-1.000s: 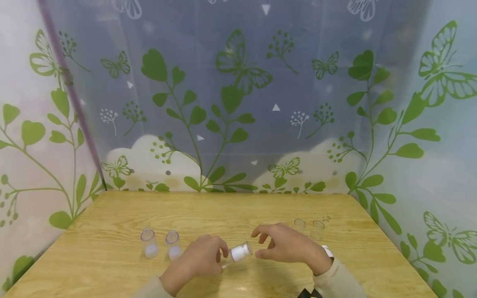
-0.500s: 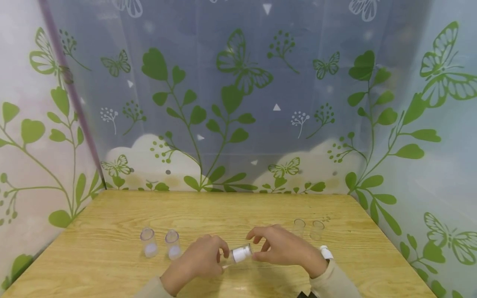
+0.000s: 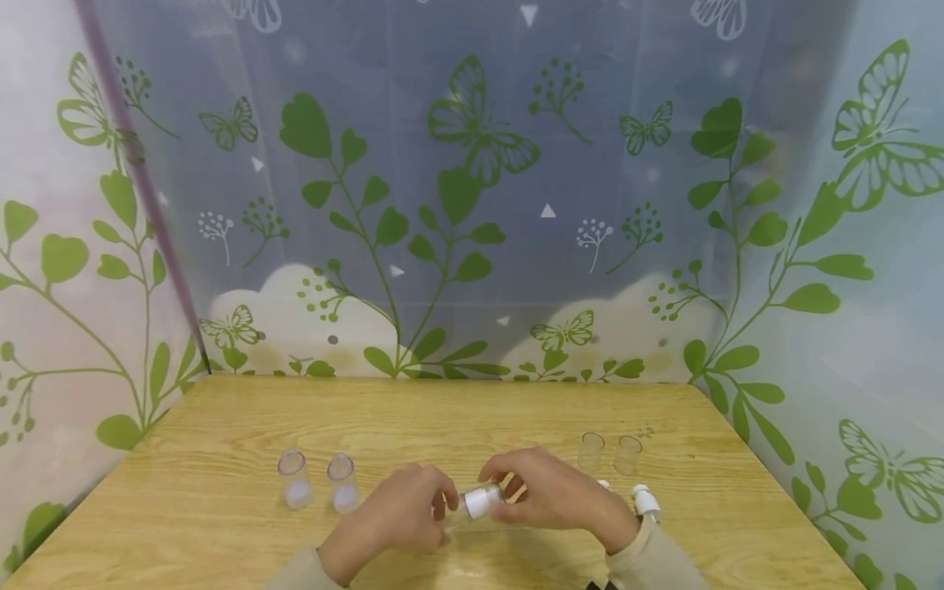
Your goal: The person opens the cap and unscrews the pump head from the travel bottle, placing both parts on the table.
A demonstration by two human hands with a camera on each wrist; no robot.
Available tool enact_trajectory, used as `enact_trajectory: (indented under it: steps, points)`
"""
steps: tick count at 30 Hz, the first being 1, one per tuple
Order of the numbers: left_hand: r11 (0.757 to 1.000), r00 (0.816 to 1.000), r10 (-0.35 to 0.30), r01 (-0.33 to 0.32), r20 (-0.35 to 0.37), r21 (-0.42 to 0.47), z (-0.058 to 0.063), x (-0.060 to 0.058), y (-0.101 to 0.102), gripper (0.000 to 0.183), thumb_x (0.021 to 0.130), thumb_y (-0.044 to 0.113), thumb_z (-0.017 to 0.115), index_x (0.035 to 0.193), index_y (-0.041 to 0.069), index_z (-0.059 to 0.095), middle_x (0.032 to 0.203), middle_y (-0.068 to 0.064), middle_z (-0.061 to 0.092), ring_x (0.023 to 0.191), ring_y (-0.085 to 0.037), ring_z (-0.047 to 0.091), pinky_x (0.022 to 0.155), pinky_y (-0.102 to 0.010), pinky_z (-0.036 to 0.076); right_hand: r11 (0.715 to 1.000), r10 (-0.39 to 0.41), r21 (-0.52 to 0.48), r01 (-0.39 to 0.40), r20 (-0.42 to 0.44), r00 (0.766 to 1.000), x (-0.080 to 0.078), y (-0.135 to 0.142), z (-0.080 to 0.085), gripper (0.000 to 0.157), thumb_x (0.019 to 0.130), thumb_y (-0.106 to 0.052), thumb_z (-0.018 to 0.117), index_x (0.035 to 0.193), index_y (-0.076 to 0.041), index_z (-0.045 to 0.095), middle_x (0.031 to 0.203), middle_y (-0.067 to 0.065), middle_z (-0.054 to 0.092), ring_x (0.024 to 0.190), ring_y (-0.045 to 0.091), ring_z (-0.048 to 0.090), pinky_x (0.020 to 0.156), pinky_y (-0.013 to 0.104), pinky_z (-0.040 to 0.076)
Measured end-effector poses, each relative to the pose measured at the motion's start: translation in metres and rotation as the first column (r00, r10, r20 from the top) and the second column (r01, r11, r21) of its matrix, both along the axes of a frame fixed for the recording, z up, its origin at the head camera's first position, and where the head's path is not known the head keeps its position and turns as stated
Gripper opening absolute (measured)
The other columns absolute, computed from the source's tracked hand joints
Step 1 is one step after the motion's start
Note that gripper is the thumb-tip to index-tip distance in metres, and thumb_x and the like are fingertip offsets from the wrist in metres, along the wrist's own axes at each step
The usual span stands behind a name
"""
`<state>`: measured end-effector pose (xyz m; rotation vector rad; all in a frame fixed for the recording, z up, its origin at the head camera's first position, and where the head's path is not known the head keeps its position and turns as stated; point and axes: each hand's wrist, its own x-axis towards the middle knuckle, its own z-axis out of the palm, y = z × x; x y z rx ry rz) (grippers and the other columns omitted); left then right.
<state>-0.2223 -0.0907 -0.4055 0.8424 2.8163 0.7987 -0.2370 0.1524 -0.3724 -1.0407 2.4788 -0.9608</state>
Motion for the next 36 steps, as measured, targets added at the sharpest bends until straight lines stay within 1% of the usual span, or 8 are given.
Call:
enact_trajectory:
  steps: [3,6,11,15,20,25,29,36]
  points:
    - [1.0,1.0,-0.009,0.009,-0.005,-0.001,0.001,0.001,0.001,0.031,0.069,0.011,0.089,0.097,0.011,0.077,0.08,0.004,0.072,0.074,-0.008,0.06,0.062,-0.026,0.051,1.0,0.008,0.003,-0.008,-0.015,1.0,-0.001,-0.002,-0.003,0.028,0.093,-0.009,0.075,0.12,-0.008,0.069,0.117,0.01,0.072,0.094,0.014,0.073,0.078,0.017,0.057]
    - [1.0,1.0,-0.019,0.019,0.001,0.001,0.002,0.002,0.001,0.037,0.069,0.01,0.088,0.103,0.014,0.075,0.078,0.005,0.071,0.071,-0.007,0.058,0.061,-0.024,0.049,1.0,0.015,0.008,-0.015,-0.035,0.999,-0.001,-0.003,-0.004,0.024,0.093,-0.007,0.074,0.117,-0.01,0.071,0.114,0.009,0.074,0.091,0.011,0.073,0.078,0.017,0.057]
    - [0.998,0.998,-0.047,0.045,0.045,0.035,0.002,0.003,0.001,0.04,0.073,0.009,0.087,0.108,0.018,0.072,0.078,0.003,0.07,0.066,-0.004,0.058,0.058,-0.023,0.048,1.0,0.024,0.008,-0.023,-0.064,0.998,-0.001,-0.002,-0.005,0.021,0.093,-0.007,0.074,0.115,-0.009,0.072,0.107,0.009,0.075,0.087,0.012,0.074,0.077,0.018,0.057]
    - [0.997,0.996,-0.066,0.062,0.065,0.054,0.003,0.003,0.0,0.036,0.075,0.007,0.085,0.107,0.017,0.071,0.082,0.001,0.071,0.067,-0.003,0.059,0.06,-0.023,0.049,1.0,0.02,0.008,-0.02,-0.061,0.998,-0.001,-0.002,-0.005,0.021,0.093,-0.007,0.074,0.114,-0.009,0.072,0.105,0.009,0.075,0.086,0.011,0.074,0.076,0.018,0.057]
    - [0.996,0.995,-0.073,0.068,0.07,0.063,0.003,0.003,0.0,0.036,0.075,0.007,0.086,0.106,0.016,0.072,0.088,-0.003,0.073,0.068,-0.002,0.061,0.062,-0.023,0.05,1.0,0.012,0.014,-0.011,-0.064,0.998,-0.002,-0.004,-0.007,0.021,0.093,-0.009,0.075,0.113,-0.011,0.073,0.105,0.007,0.076,0.086,0.007,0.072,0.077,0.017,0.057]
    - [0.993,0.993,-0.083,0.076,0.081,0.09,0.002,0.003,0.001,0.034,0.075,0.004,0.086,0.104,0.014,0.072,0.086,-0.003,0.072,0.064,-0.002,0.06,0.06,-0.022,0.05,1.0,0.017,0.009,-0.016,-0.08,0.997,-0.002,-0.006,-0.01,0.02,0.092,-0.009,0.075,0.112,-0.011,0.073,0.107,0.006,0.076,0.088,0.005,0.07,0.077,0.017,0.057]
    - [0.992,0.993,-0.094,0.088,0.067,0.09,0.001,0.002,0.001,0.034,0.074,0.001,0.084,0.103,0.014,0.072,0.084,-0.001,0.071,0.063,-0.003,0.055,0.058,-0.021,0.048,1.0,0.026,-0.001,-0.027,-0.079,0.997,-0.002,-0.008,-0.012,0.019,0.092,-0.009,0.076,0.111,-0.011,0.073,0.106,0.004,0.076,0.09,0.003,0.069,0.078,0.017,0.057]
    - [0.99,0.991,-0.11,0.103,0.075,0.097,0.001,0.001,0.002,0.033,0.072,-0.002,0.083,0.101,0.012,0.074,0.08,0.0,0.07,0.06,-0.002,0.052,0.056,-0.02,0.047,0.999,0.052,-0.008,-0.053,-0.119,0.992,-0.001,-0.009,-0.013,0.015,0.09,-0.009,0.079,0.104,-0.009,0.075,0.098,0.002,0.077,0.078,-0.005,0.062,0.072,0.016,0.055]
